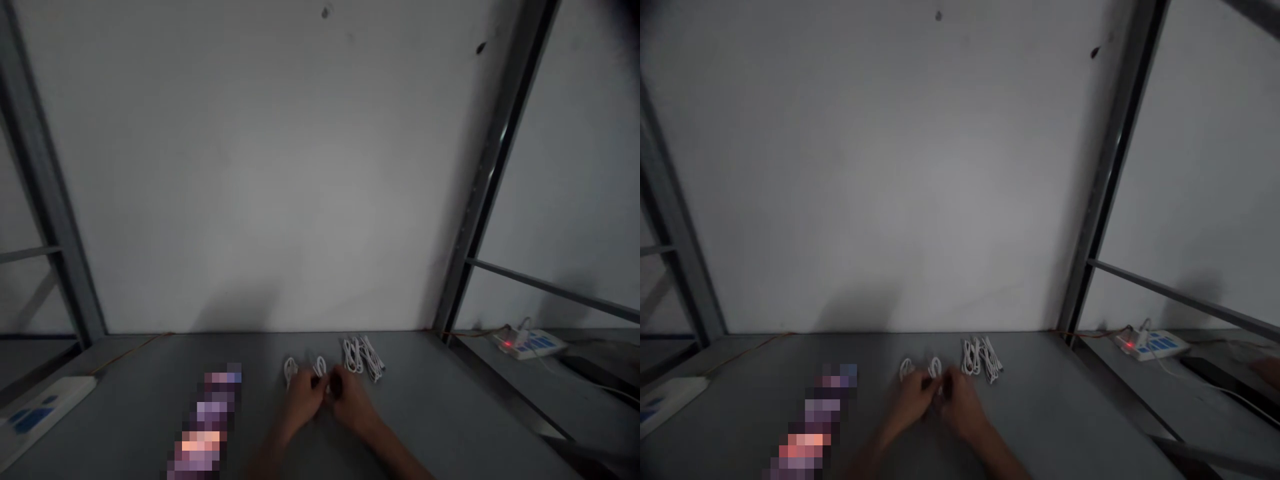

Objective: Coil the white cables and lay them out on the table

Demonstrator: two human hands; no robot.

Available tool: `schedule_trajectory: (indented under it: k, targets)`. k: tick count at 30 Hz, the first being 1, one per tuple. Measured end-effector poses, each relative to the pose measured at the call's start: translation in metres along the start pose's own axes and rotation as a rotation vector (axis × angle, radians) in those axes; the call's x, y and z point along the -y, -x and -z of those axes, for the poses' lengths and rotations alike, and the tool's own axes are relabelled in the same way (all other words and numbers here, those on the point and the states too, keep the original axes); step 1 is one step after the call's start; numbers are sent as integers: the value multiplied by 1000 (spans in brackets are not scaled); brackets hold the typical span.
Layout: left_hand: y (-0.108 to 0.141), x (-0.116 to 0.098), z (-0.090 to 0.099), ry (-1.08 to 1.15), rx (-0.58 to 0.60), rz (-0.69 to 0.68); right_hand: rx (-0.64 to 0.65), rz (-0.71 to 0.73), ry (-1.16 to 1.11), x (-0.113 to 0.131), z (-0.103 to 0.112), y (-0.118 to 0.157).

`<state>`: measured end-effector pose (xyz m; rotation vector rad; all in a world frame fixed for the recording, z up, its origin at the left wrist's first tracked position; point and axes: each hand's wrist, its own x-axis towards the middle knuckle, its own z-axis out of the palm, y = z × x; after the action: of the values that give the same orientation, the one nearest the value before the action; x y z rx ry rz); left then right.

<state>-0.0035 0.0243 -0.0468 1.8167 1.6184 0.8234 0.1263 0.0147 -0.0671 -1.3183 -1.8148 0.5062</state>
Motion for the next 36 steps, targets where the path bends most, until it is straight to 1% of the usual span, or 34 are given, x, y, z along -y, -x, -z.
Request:
schedule_trajectory:
  k: [2,4,6,8,11,13,15,20,23,26,28,30,32,34,36]
  targets:
    - [-2,4,-2,44,-12,21,83,16,-132,5,7,0]
    - [-4,7,-3,70,6,31,147,3,-251,7,14,-2]
    - [-4,8,-4,145,84,46,161,-6,-320,4,19,-6]
    - [-2,6,-4,194,119,32,167,-51,-392,-1,22,-9]
    - [2,0,-4,136,66,-78,198,-157,-540,-8,25,-13]
    - [5,-5,-3,52,32,-165,247,-187,-614,-10,28,-15]
    - [7,-8,-1,-17,1,-185,291,-191,-641,-10,31,-16]
    - [9,-12,1,-69,16,-242,313,-249,-657,-10,37,-17]
    - [10,-12,2,-111,19,-255,353,-260,-642,-11,38,-18]
    - [10,-11,0,-75,27,-261,373,-232,-631,-13,39,-18]
    - [9,-11,-1,-1,32,-259,348,-221,-617,-13,38,-18]
    - [7,-11,-1,93,49,-209,321,-234,-579,-13,37,-17]
    - [5,-12,0,206,99,-89,281,-196,-502,-9,36,-15]
    - [3,-12,3,323,176,57,240,-81,-394,-4,37,-13]
    - [1,-11,7,402,221,158,223,45,-293,1,39,-10]
